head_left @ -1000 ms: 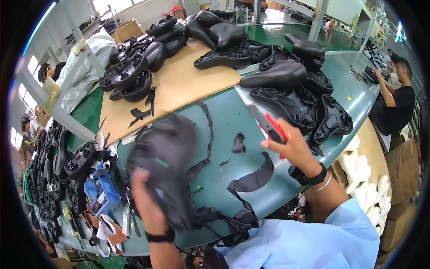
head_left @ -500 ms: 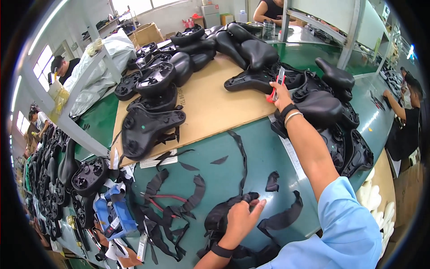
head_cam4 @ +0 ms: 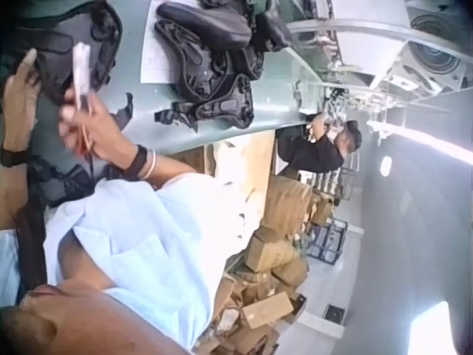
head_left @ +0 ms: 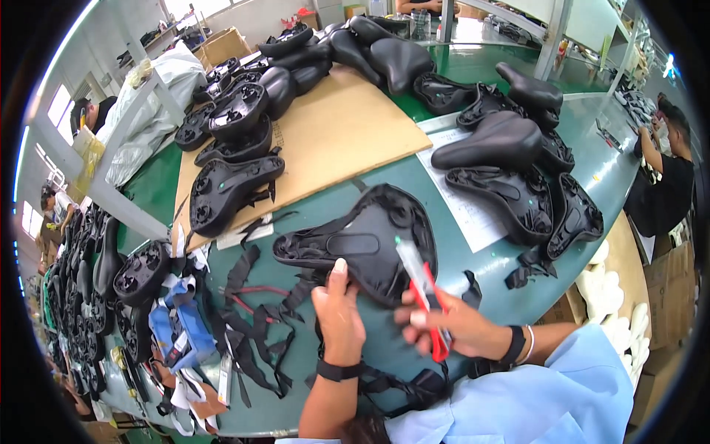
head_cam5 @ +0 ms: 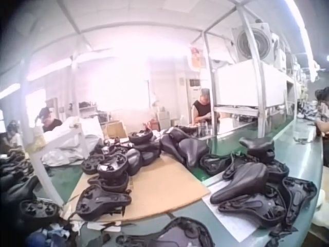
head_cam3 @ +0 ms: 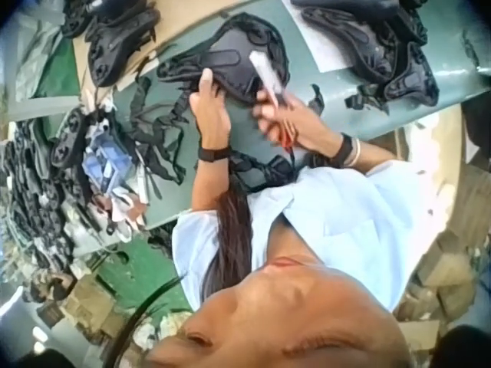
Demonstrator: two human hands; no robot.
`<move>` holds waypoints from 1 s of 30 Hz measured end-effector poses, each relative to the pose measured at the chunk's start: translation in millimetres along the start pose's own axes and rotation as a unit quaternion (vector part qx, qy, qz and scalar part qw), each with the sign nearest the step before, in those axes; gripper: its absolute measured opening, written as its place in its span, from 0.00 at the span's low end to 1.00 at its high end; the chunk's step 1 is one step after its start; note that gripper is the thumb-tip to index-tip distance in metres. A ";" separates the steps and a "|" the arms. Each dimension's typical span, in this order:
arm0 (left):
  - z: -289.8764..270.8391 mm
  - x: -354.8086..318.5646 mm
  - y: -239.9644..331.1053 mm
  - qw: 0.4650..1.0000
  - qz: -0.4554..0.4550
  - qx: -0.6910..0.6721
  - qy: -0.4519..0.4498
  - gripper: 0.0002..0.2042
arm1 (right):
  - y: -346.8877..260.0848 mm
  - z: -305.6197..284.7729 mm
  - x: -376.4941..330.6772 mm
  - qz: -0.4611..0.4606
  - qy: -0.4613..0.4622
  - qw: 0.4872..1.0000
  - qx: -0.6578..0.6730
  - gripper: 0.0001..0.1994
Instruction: The person trims excess material from the underside of bicycle seats using a utility knife, pulls the scraps away by hand, and occasionally uses pliers to assist in the process.
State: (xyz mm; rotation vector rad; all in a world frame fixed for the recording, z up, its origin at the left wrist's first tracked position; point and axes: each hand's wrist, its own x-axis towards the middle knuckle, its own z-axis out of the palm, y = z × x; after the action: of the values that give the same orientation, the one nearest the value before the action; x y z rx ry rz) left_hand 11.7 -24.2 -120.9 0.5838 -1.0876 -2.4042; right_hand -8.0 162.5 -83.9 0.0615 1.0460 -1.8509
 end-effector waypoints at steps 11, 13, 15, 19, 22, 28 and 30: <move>-35.0 -41.5 64.8 0.947 -0.146 0.280 0.059 0.17 | -50.5 -68.6 -52.1 -0.293 -0.038 0.526 -0.797 0.27; -23.8 -39.0 69.9 0.926 -0.146 0.344 0.042 0.16 | -60.7 -64.2 -43.3 -0.305 -0.059 0.502 -0.807 0.28; -15.0 -30.8 72.8 0.922 -0.149 0.357 -0.011 0.16 | -72.9 -54.7 -32.9 -0.310 -0.098 0.438 -0.838 0.29; -2.4 -27.5 73.6 0.915 -0.144 0.376 -0.041 0.16 | -70.0 -64.2 -26.2 -0.300 -0.142 0.393 -0.857 0.30; -9.3 -37.2 70.0 0.926 -0.138 0.350 0.014 0.17 | -28.4 -62.4 -53.4 -0.176 -0.064 0.478 -0.858 0.29; -20.9 -78.8 58.8 0.928 -0.089 0.329 0.150 0.17 | 49.8 -47.3 -95.4 -0.161 0.061 0.599 -0.782 0.31; -27.2 -90.4 57.7 0.953 -0.102 0.260 0.117 0.14 | 57.3 -45.5 -113.6 -0.138 0.102 0.636 -0.752 0.31</move>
State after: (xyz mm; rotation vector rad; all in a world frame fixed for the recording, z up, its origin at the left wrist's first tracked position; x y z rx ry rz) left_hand 112.3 -25.5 -75.0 1.1730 -1.6256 -2.1250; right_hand 78.1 265.8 -96.7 -0.9364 2.5396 -0.6363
